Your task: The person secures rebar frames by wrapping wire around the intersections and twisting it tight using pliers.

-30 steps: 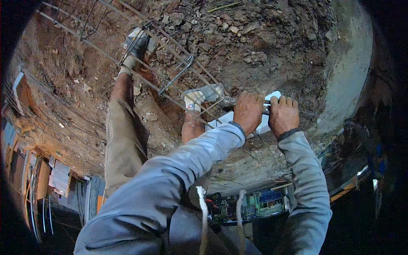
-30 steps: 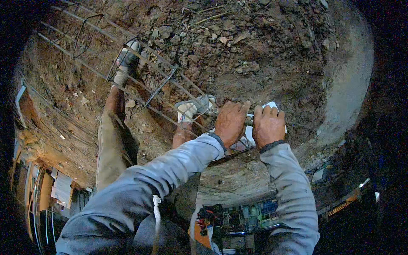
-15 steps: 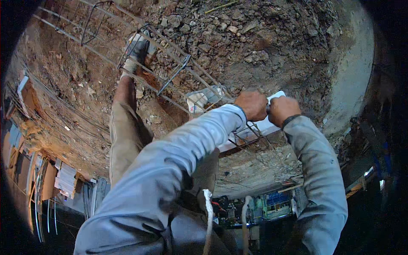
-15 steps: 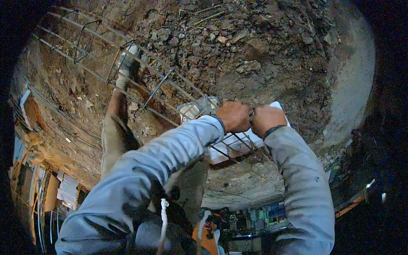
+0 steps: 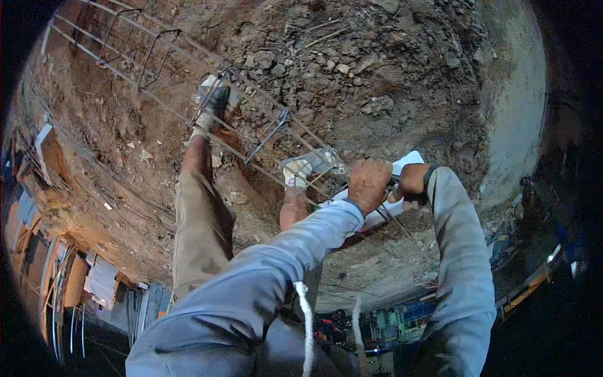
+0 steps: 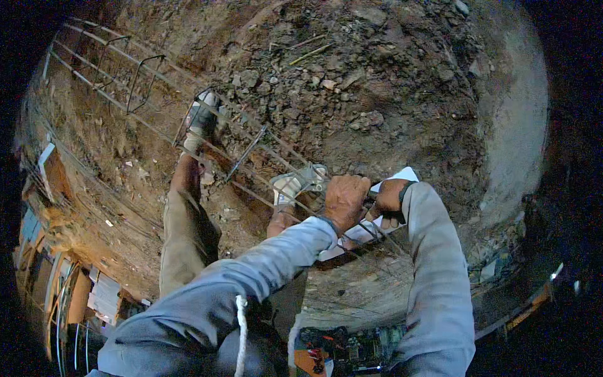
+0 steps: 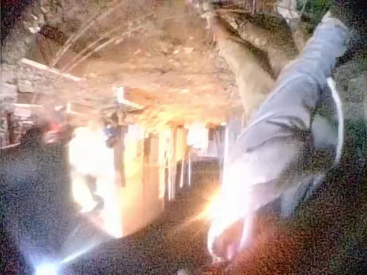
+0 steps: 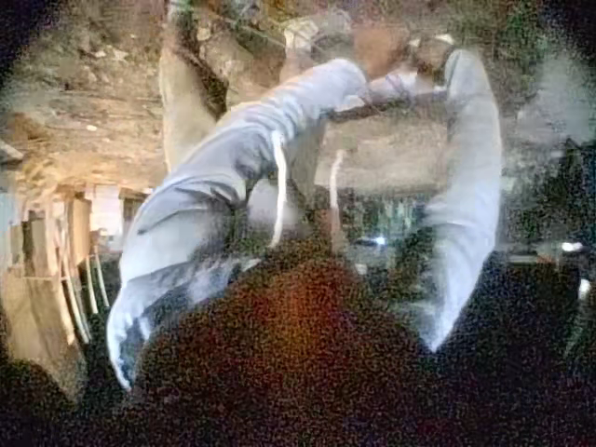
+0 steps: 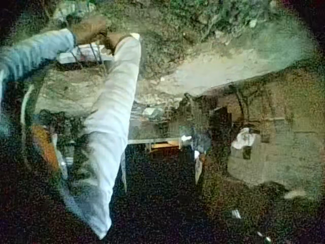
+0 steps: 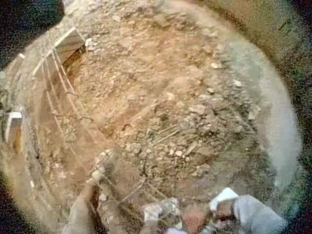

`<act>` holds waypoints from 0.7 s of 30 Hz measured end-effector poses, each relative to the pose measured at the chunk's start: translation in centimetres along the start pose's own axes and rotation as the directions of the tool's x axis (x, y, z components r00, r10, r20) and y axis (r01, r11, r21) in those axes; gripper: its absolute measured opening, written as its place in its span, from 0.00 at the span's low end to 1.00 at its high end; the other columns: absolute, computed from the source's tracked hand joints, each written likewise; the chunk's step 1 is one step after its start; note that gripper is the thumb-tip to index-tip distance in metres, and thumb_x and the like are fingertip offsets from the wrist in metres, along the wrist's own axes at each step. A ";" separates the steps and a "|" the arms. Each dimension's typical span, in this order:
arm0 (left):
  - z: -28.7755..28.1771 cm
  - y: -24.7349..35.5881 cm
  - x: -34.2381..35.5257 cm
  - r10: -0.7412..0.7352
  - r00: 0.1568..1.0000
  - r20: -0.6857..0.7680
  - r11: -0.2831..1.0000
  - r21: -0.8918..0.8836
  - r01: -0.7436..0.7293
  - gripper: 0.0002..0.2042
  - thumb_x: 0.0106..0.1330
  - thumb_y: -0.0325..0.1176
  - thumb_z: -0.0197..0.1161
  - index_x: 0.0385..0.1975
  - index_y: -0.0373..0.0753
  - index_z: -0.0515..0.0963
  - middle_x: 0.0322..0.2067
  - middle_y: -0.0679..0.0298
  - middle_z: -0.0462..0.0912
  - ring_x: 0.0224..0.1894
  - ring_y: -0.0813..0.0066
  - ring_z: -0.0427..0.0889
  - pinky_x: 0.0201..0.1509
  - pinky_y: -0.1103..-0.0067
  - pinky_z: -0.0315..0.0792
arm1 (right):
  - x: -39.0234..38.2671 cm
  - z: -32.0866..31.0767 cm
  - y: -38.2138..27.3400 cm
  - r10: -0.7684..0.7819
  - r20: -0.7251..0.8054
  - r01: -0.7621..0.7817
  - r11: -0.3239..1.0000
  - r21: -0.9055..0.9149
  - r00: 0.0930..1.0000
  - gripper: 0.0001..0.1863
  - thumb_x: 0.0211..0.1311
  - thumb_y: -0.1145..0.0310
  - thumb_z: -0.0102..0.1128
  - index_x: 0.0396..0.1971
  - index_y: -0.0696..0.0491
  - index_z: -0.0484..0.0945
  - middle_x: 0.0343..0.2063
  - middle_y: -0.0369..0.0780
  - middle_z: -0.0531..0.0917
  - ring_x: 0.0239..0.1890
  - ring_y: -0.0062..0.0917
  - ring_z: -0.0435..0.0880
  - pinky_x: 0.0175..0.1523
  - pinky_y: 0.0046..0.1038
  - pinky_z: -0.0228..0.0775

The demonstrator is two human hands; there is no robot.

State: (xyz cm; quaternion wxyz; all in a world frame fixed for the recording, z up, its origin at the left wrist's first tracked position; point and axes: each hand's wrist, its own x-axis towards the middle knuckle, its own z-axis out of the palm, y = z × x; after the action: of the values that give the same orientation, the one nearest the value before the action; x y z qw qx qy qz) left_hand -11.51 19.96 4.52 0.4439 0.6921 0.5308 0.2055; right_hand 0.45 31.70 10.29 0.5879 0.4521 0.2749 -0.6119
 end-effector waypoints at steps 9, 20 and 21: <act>-1.5 -3.6 5.5 -0.002 0.676 0.736 0.959 -0.190 0.210 0.14 0.45 0.39 0.60 0.31 0.41 0.76 0.26 0.49 0.80 0.32 0.48 0.78 0.35 0.62 0.71 | 1.4 6.5 0.8 -0.597 -0.778 -0.272 0.730 -0.628 0.194 0.08 0.53 0.65 0.48 0.31 0.50 0.73 0.25 0.37 0.75 0.30 0.28 0.74 0.37 0.34 0.62; -2.1 -0.8 0.1 0.115 0.954 0.277 0.992 -0.075 -0.098 0.21 0.48 0.31 0.60 0.46 0.41 0.70 0.39 0.56 0.75 0.47 0.57 0.73 0.55 0.62 0.59 | 0.0 1.2 0.8 -0.074 0.014 0.073 0.996 0.058 0.997 0.27 0.37 0.48 0.70 0.23 0.60 0.78 0.17 0.40 0.80 0.14 0.25 0.77 0.23 0.28 0.71; -2.2 -1.0 0.2 0.070 0.913 0.403 0.995 -0.099 -0.032 0.19 0.47 0.30 0.59 0.43 0.41 0.71 0.37 0.56 0.76 0.45 0.57 0.74 0.54 0.61 0.60 | 0.0 2.4 0.7 -0.115 -0.161 0.114 0.993 -0.018 0.980 0.25 0.38 0.49 0.70 0.24 0.58 0.78 0.20 0.42 0.81 0.17 0.26 0.79 0.24 0.29 0.71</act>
State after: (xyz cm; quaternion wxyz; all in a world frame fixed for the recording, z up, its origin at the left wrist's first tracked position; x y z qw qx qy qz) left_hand -13.64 21.03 4.83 0.5698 0.7124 0.3990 0.0928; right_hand 0.59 29.53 11.45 0.5295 0.4810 0.3500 -0.6048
